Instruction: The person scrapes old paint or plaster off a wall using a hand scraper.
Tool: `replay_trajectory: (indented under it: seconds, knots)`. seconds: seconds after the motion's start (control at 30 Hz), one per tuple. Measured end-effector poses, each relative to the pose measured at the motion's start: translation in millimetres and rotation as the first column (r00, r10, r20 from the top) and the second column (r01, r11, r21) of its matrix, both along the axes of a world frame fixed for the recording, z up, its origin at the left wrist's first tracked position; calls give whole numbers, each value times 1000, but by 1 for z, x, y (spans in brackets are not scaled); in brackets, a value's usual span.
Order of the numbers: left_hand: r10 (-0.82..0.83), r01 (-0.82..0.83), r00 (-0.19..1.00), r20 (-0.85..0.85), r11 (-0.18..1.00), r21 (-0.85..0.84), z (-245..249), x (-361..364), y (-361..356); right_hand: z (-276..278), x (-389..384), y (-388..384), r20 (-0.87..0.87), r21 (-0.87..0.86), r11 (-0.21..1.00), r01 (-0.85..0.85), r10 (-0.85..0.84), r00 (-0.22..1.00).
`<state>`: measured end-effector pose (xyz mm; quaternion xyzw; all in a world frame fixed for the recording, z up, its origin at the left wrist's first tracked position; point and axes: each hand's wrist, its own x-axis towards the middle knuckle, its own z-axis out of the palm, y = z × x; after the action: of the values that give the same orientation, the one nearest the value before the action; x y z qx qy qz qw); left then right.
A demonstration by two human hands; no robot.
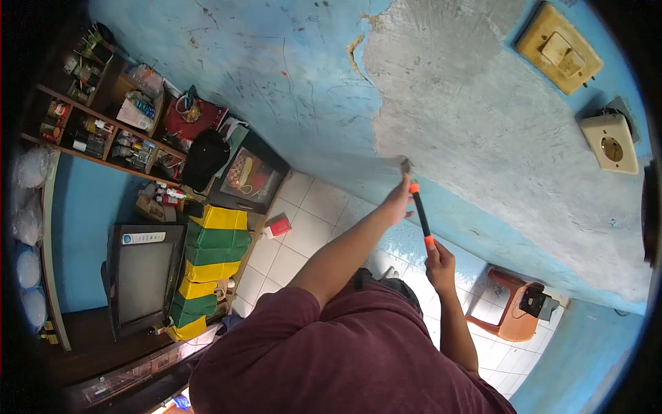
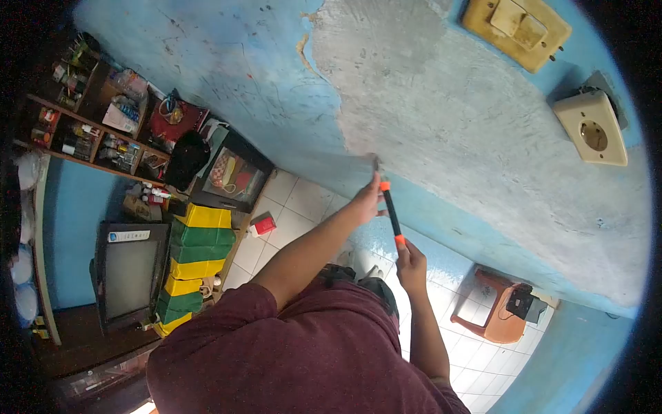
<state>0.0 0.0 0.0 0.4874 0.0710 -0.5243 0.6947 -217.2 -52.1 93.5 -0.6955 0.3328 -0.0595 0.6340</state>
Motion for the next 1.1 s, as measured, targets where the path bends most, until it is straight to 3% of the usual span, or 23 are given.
replay_trajectory:
  seconds: [0.03,0.1,0.17,0.23,0.33,0.37,0.43,0.5,0.63,0.83,0.9,0.93,1.03,1.07,1.1]
  knots:
    - [-56,56,998,17,998,5,-4,-9,-9,0,-5,0,-5,-1,1000,-7,7,1000]
    - [0,-1,1000,28,999,38,4,4,-2,-9,8,11,-11,125,990,70,-69,998]
    - [134,-135,987,-92,991,-9,-2,19,11,-14,27,14,19,-27,999,-39,40,999]
    - [154,-154,986,-67,988,12,-3,27,15,-11,39,14,1,94,995,-33,33,999]
    - [-2,2,1000,24,1000,25,2,6,5,-17,5,13,27,31,998,48,-49,998]
    - [-65,65,998,1,998,26,6,-2,0,-2,-2,12,-22,84,994,66,-64,998]
    - [53,-54,995,-82,998,-13,12,0,-1,-12,3,13,0,108,991,81,-82,997]
    - [-44,42,998,53,998,39,9,15,13,-9,14,15,-3,120,990,72,-72,997]
    - [33,-35,997,-65,999,-34,4,-1,-1,3,3,3,-7,112,992,51,-51,999]
    - [18,-17,1000,25,1000,-11,11,6,0,-13,4,4,1,144,988,50,-51,999]
    - [58,-61,996,-74,998,-35,9,-5,-2,-1,0,7,3,73,996,56,-56,998]
    - [40,-40,999,-37,999,-12,4,-8,-7,-3,-5,7,8,131,988,83,-85,996]
    - [60,-60,998,13,998,21,25,5,5,-4,7,3,-34,94,995,18,-15,999]
    - [-49,48,997,67,999,19,24,10,10,-3,6,2,-11,126,992,23,-22,1000]
    - [-49,48,997,64,999,13,23,11,7,-3,6,0,-15,120,992,24,-22,1000]
